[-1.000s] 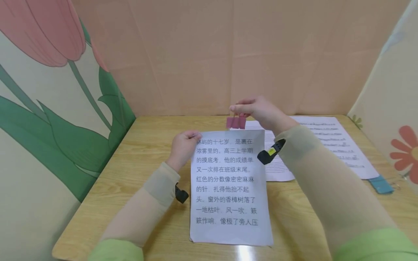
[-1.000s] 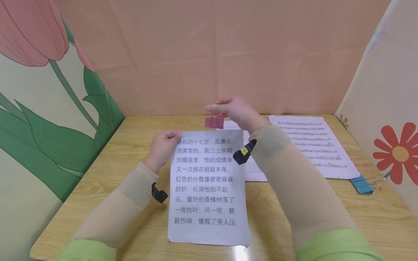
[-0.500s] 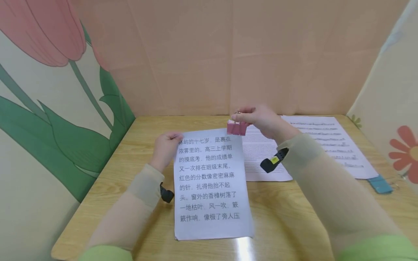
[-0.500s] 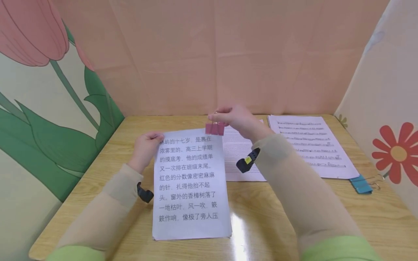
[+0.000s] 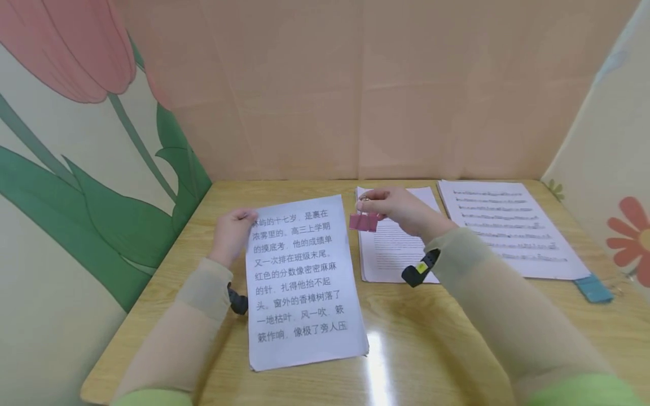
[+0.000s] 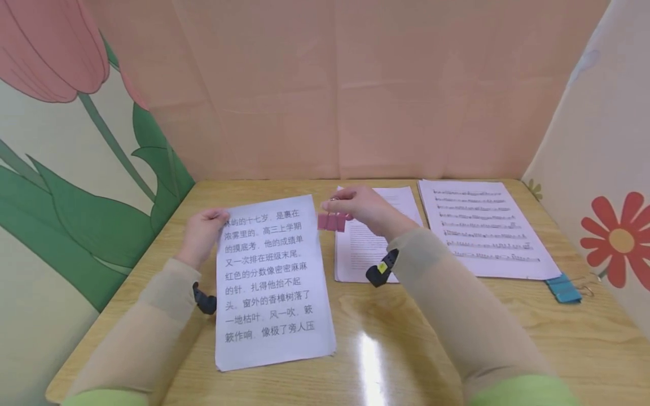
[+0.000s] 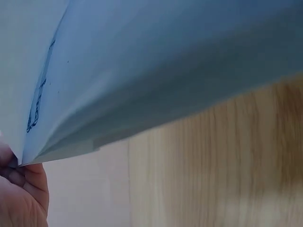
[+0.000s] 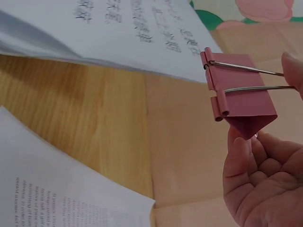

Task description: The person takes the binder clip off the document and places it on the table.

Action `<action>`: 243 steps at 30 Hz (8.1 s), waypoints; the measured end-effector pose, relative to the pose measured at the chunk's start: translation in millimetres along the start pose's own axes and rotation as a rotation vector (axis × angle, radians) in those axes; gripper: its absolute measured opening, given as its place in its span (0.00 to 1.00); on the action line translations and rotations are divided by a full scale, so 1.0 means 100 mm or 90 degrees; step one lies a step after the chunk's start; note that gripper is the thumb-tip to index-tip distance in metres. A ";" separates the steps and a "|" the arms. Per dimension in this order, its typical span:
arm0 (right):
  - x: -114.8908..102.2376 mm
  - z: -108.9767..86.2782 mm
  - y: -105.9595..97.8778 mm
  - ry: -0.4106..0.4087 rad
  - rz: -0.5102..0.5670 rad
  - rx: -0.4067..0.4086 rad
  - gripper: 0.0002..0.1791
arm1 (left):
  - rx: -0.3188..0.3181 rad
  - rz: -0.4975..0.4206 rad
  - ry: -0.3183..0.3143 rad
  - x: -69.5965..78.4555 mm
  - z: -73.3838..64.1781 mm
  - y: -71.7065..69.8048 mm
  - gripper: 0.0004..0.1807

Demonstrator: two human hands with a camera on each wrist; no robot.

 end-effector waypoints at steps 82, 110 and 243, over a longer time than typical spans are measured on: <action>0.62 0.25 0.71 0.151 -0.134 -0.069 0.38 | 0.031 0.055 -0.120 -0.48 0.44 -0.37 0.22; 0.45 -0.47 1.64 -0.501 -0.913 -0.296 0.08 | -0.006 0.037 -0.195 -0.63 0.53 -0.26 0.22; 0.98 -0.72 0.38 -0.256 -0.846 -0.159 0.20 | -0.362 0.631 0.246 -0.39 -0.10 0.08 0.19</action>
Point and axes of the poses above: each hand's wrist, its own z-axis towards the middle knuckle, its own y-axis out of the palm, x = y × z, the point moved 1 cm from there along z, towards the middle knuckle, and after that the axes turned 6 degrees about -y, right-handed, at the moved point
